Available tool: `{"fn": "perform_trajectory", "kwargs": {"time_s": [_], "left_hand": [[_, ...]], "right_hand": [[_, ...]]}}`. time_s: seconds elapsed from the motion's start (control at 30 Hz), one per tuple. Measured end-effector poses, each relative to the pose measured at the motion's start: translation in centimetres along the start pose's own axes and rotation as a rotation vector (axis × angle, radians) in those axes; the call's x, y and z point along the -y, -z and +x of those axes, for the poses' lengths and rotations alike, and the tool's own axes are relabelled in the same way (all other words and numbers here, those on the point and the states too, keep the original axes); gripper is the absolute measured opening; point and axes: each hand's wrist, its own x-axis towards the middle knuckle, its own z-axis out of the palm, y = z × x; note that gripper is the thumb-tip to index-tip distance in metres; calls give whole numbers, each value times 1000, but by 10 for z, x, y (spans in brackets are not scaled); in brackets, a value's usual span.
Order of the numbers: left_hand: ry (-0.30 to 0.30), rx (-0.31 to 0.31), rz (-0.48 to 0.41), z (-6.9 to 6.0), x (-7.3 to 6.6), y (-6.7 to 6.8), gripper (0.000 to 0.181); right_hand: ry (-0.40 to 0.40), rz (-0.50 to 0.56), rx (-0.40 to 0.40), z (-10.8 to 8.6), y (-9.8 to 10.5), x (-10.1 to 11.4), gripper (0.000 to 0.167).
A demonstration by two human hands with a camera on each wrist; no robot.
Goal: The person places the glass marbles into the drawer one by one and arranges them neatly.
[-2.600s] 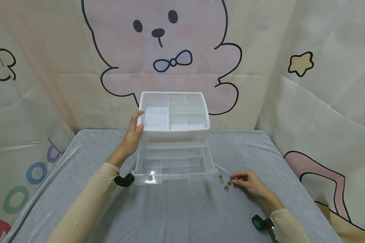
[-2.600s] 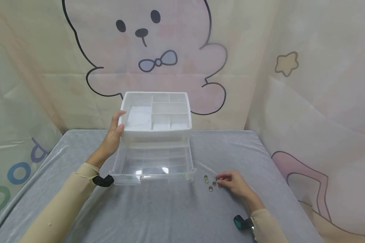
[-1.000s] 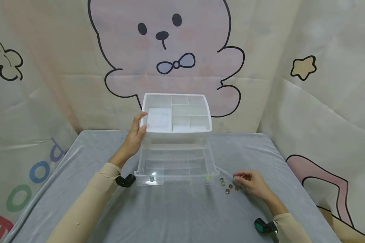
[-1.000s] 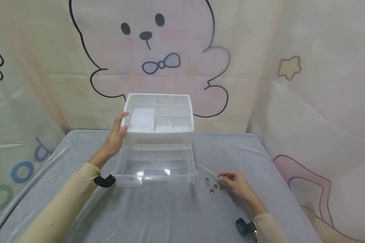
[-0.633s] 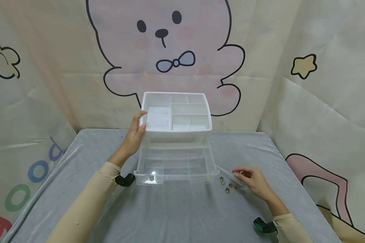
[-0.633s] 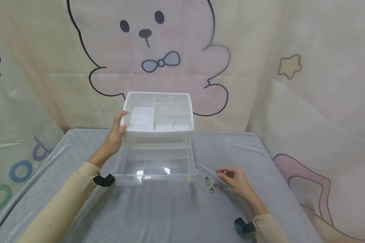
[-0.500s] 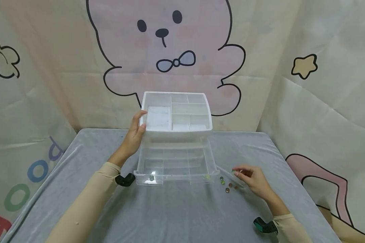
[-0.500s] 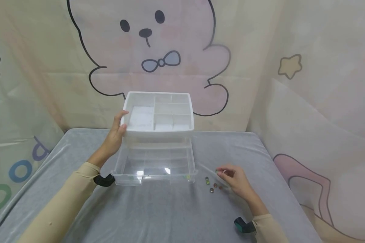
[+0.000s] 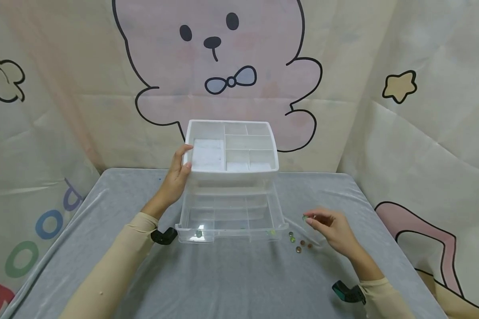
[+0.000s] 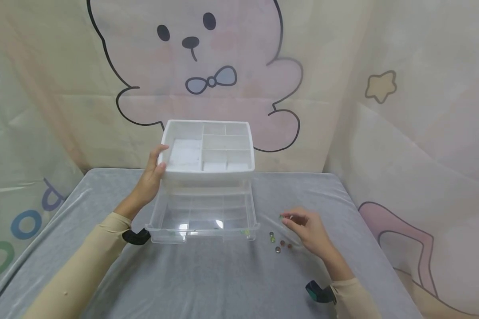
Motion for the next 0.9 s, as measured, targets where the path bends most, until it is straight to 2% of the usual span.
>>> {"fn": "perform_trajectory", "kwargs": {"time_s": [0.4,0.9], "left_hand": [[4,0,6,-1,-1,1,44],[7,6,6,-1,-3,1,43]], "right_hand": [[104,-2,4,15,1,30,20],[153,-8,38,31,2,52,23]]}}
